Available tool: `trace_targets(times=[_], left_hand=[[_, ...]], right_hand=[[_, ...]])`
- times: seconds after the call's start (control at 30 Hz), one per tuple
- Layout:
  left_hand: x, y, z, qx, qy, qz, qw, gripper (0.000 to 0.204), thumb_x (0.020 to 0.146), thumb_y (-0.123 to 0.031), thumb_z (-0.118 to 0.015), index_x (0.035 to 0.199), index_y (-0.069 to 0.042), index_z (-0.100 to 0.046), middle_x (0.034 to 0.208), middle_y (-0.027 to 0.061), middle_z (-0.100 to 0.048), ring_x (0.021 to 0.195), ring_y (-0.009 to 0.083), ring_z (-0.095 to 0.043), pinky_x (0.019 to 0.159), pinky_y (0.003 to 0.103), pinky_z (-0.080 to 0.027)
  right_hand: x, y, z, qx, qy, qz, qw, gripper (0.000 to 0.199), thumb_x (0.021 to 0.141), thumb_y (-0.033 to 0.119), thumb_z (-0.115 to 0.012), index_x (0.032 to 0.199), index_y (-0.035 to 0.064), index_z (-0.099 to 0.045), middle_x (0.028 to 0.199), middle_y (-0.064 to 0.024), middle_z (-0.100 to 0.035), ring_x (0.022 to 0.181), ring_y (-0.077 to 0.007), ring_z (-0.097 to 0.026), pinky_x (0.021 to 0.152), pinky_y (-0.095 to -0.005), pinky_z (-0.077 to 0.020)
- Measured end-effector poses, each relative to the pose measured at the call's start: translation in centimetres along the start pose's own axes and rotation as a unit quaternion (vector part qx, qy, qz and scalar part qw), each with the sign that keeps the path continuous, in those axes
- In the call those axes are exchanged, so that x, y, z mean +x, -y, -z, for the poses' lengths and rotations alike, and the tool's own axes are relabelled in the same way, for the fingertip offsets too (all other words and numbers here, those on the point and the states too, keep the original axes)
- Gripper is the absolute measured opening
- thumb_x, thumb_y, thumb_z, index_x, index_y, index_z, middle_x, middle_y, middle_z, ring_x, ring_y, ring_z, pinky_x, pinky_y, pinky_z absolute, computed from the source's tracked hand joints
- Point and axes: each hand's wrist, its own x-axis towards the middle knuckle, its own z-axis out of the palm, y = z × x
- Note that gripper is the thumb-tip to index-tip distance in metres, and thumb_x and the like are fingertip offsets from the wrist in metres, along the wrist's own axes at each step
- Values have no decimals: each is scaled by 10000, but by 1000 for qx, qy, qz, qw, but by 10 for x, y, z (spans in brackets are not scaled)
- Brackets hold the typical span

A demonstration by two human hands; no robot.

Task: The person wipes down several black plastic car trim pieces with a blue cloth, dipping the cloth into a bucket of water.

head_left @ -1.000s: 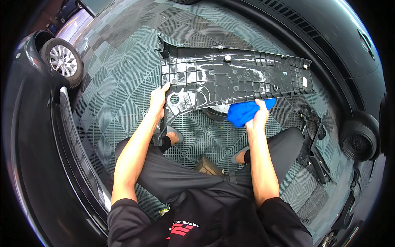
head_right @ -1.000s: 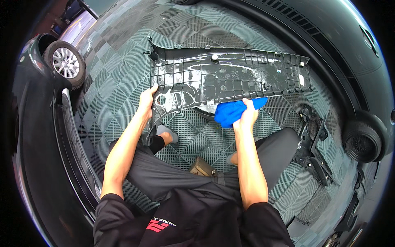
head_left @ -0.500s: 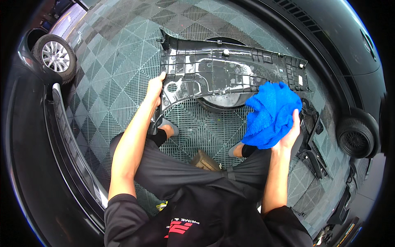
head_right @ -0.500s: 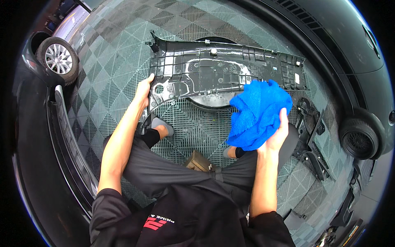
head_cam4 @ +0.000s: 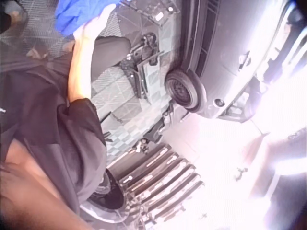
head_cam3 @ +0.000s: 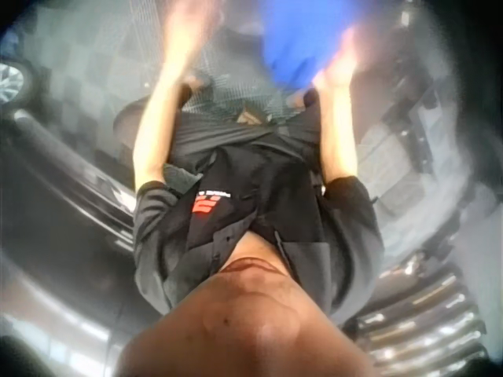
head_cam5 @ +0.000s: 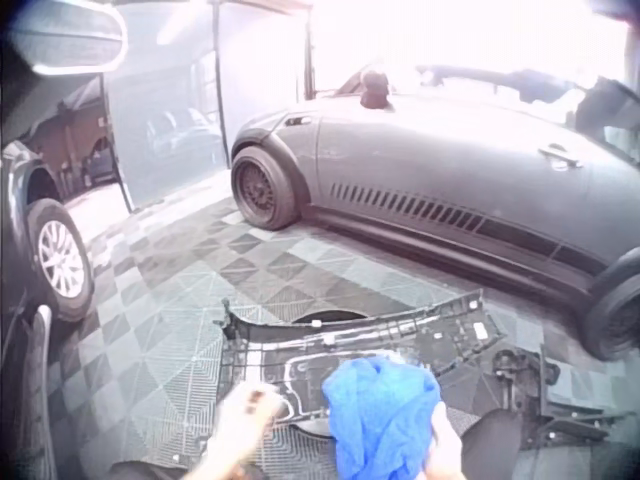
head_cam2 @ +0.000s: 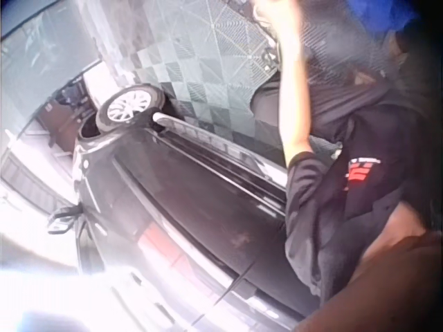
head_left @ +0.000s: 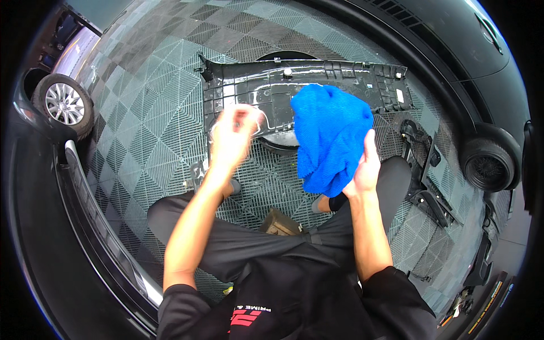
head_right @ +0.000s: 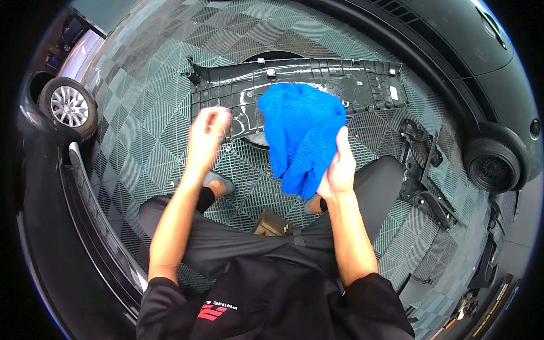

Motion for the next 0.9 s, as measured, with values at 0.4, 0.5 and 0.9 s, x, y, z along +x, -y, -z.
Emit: trace_targets(times=[0.4, 0.5, 0.9], left_hand=[[-43, -24, -38, -127, 42, 28, 991, 289, 1000, -258, -557, 1045, 28, -561, 693, 94, -587, 622, 149, -558, 589, 345, -445], [-33, -23, -33, -125, 69, 75, 987, 317, 974, -284, -614, 1031, 25, -574, 780, 85, -631, 692, 158, -597, 660, 333, -494], [43, 124, 88, -23, -31, 412, 911, 703, 846, -572, -699, 1179, 40, -612, 1054, 150, -663, 960, 234, -631, 843, 357, -498]], right_hand=[[-14, -19, 18, -44, 19, -62, 997, 648, 828, 186, -631, 1403, -45, -438, 1381, -212, -534, 1264, -353, -533, 1098, -487, -412], [-23, -12, 31, 43, 61, -46, 996, 766, 781, 257, -611, 1458, -29, -394, 1442, -224, -487, 1318, -396, -474, 1155, -516, -322], [17, 30, 18, -23, 106, 174, 979, 822, 986, 596, -421, 1560, 52, -196, 1588, -167, -287, 1445, -352, -309, 1194, -528, -227]])
